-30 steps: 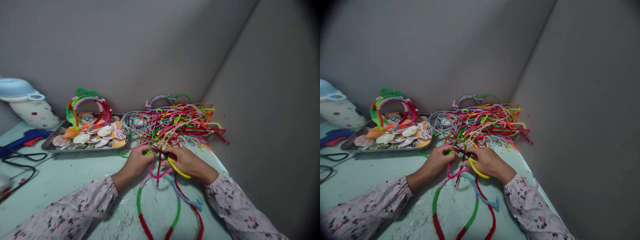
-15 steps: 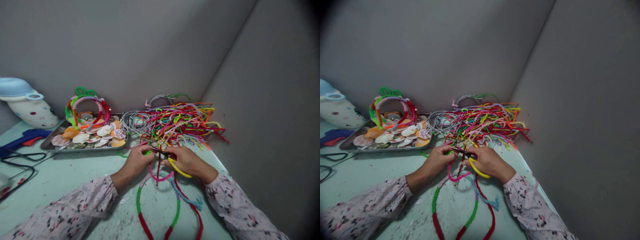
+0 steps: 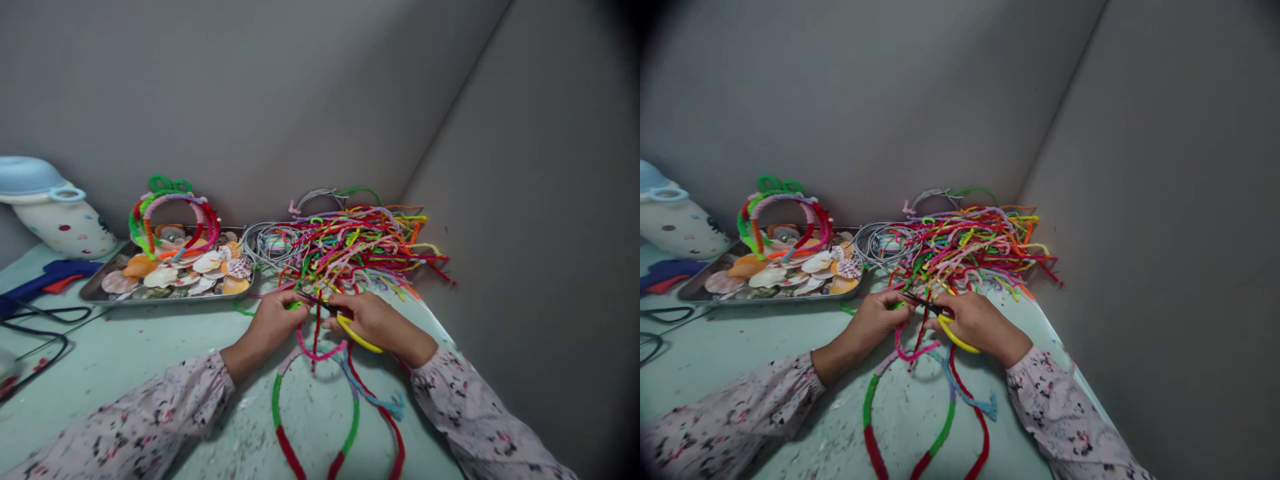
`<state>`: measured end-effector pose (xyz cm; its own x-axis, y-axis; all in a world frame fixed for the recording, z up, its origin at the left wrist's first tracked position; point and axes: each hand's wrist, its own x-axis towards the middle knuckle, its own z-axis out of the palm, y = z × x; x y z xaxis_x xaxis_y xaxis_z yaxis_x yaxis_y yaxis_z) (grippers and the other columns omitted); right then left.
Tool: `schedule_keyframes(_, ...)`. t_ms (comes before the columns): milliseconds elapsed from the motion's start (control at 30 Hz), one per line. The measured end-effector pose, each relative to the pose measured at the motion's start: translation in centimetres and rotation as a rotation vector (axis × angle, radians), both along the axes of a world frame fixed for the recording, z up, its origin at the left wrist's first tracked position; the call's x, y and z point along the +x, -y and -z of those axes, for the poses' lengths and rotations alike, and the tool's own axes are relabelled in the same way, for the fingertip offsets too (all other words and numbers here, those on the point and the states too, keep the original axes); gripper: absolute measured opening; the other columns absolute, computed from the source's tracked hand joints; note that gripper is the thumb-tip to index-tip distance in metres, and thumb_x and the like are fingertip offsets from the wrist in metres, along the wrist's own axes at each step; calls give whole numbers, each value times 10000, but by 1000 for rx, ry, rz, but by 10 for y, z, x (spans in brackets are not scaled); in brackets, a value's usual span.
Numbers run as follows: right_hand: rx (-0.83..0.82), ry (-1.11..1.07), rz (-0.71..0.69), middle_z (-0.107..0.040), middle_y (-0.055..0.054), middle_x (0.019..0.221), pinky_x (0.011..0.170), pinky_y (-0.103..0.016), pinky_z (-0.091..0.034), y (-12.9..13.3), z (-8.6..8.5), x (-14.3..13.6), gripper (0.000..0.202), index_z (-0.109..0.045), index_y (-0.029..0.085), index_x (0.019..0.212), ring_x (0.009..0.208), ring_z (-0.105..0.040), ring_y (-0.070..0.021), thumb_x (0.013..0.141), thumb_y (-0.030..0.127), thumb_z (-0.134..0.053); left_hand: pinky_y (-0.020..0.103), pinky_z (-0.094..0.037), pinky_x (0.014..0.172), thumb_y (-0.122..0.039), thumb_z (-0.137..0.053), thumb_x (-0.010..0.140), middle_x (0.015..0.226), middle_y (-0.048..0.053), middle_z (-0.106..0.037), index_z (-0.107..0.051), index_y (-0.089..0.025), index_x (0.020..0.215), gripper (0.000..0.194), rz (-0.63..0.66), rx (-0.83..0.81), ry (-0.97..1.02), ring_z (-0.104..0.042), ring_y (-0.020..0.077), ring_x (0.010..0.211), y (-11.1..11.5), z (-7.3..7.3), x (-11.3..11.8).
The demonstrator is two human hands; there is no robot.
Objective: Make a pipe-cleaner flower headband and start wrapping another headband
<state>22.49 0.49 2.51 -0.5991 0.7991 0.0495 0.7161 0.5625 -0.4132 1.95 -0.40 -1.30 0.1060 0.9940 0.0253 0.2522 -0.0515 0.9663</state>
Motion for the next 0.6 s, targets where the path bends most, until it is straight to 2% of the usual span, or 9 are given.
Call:
schedule_keyframes(100, -42, 16, 8, -624, 2, 731, 556, -232, -275, 1, -8, 3, 381, -634, 248, 1101, 604, -497, -128, 799, 479, -609, 225, -390, 544, -225, -575, 674, 679, 16, -662, -718, -148, 803, 208, -6, -4, 29, -537, 133, 579, -1, 2, 0)
schedule_keyframes(267, -109, 49, 52, -629, -2, 758, 538, -230, -295, -4, -18, 19, 388, -639, 237, 1069, 611, -498, -135, 733, 427, -673, 227, -389, 542, -264, -583, 718, 681, 16, -668, -709, -157, 832, 201, -26, -3, 34, -550, 137, 583, -2, 4, -1)
schedule_keyframes(500, -107, 121, 19, -648, -17, 791, 545, -236, -312, -7, -20, 35, 299, -650, 234, 1010, 636, -516, -149, 723, 315, -654, 238, -388, 572, -322, -624, 737, 756, 38, -687, -711, -168, 845, 207, -14, 14, 5, -572, 151, 642, 1, 1, -2)
schedule_keyframes(600, -102, 161, -11, -662, -21, 836, 570, -238, -336, -6, -21, 38, 288, -646, 242, 1009, 671, -533, -156, 723, 283, -649, 240, -390, 561, -369, -636, 744, 735, 31, -676, -694, -167, 848, 234, -15, -2, 50, -558, 140, 605, 2, 0, -2)
